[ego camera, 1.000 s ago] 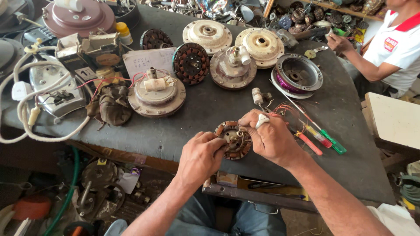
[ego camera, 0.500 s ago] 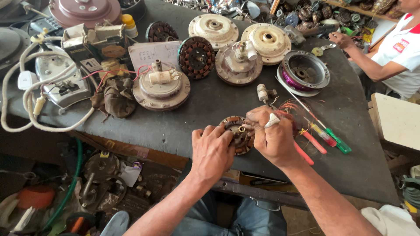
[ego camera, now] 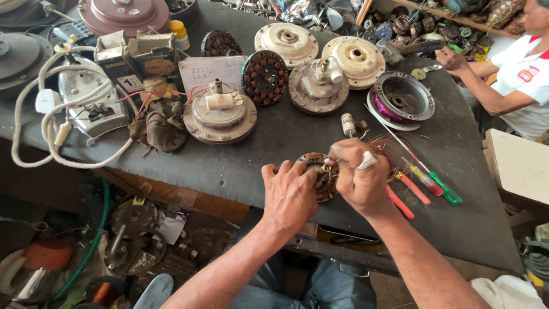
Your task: The person works on a small circular electrical component on a cluttered workbench, using a screwdriver and pliers to adjust internal parts. They repeatedly insert and remove a small cylindrical piece while manipulating wires and coils.
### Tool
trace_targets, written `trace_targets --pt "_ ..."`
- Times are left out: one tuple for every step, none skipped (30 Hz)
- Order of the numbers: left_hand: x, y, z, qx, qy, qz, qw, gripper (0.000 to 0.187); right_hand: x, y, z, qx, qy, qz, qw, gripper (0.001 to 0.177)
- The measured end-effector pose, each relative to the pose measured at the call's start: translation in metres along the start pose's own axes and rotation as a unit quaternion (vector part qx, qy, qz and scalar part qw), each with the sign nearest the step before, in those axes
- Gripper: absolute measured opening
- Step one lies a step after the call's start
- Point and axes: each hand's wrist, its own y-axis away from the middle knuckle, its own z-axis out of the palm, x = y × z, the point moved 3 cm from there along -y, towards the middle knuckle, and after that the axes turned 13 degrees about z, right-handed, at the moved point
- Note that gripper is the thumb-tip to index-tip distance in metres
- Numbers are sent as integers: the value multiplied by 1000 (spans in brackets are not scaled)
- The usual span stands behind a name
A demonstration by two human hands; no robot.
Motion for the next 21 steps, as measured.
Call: trace_targets --pt "1 1 0 15 -5 -5 1000 16 0 0 1 5 11 6 1000 22" --pt "1 1 1 30 -10 -8 999 17 -1 -1 1 11 22 12 1000 22" --pt "1 0 3 46 -15 -11 999 17 -1 -1 1 17 33 17 999 21" --pt "1 -1 6 36 -4 -35 999 17 -1 0 1 22 33 11 999 21" --pt "-1 -2 9 26 6 -59 998 17 -1 0 0 26 33 4 999 20" --pt "-3 -3 12 16 17 -84 996 17 -1 1 0 30 32 -3 999 20" --pt "-4 -5 13 18 25 -92 995 18 -3 2 -1 33 52 -18 998 19" --pt "-6 -8 13 22 32 -101 994 18 -4 2 0 37 69 -36 996 17" --pt "-7 -9 11 26 39 -110 993 19 -6 1 1 40 87 -53 994 16" --pt "-10 -8 7 24 54 -101 993 18 -4 0 1 40 50 -15 998 15" --pt "-11 -6 3 22 68 -93 993 17 -2 -2 0 39 12 23 999 15" --pt "-12 -6 0 19 85 -80 993 17 1 -3 -2 41 -22 61 997 14" --pt "-13 -4 -4 29 93 -93 991 26 1 -4 -4 39 -25 57 997 14" --pt "-13 0 -7 36 101 -105 989 35 3 -4 -6 39 -26 57 997 15" --pt "-13 2 -9 42 110 -117 986 44 4 -4 -8 39 -27 57 997 15" --pt "-12 2 -8 27 100 -109 989 40 5 -2 -10 39 -24 58 997 15" --pt "-11 2 -7 12 90 -101 991 36 6 -1 -11 39 -21 59 997 15" --pt "-10 1 -5 0 78 -94 993 31 6 0 -10 37 -20 58 997 15" --pt "-7 -1 -4 -6 66 -81 994 26 5 1 -10 35 -15 53 998 15" --pt "-5 -4 -4 -10 53 -68 996 21 3 0 -10 32 -11 45 998 15" --pt "-3 -7 -3 -14 41 -55 998 16 2 0 -10 29 -6 38 999 15"
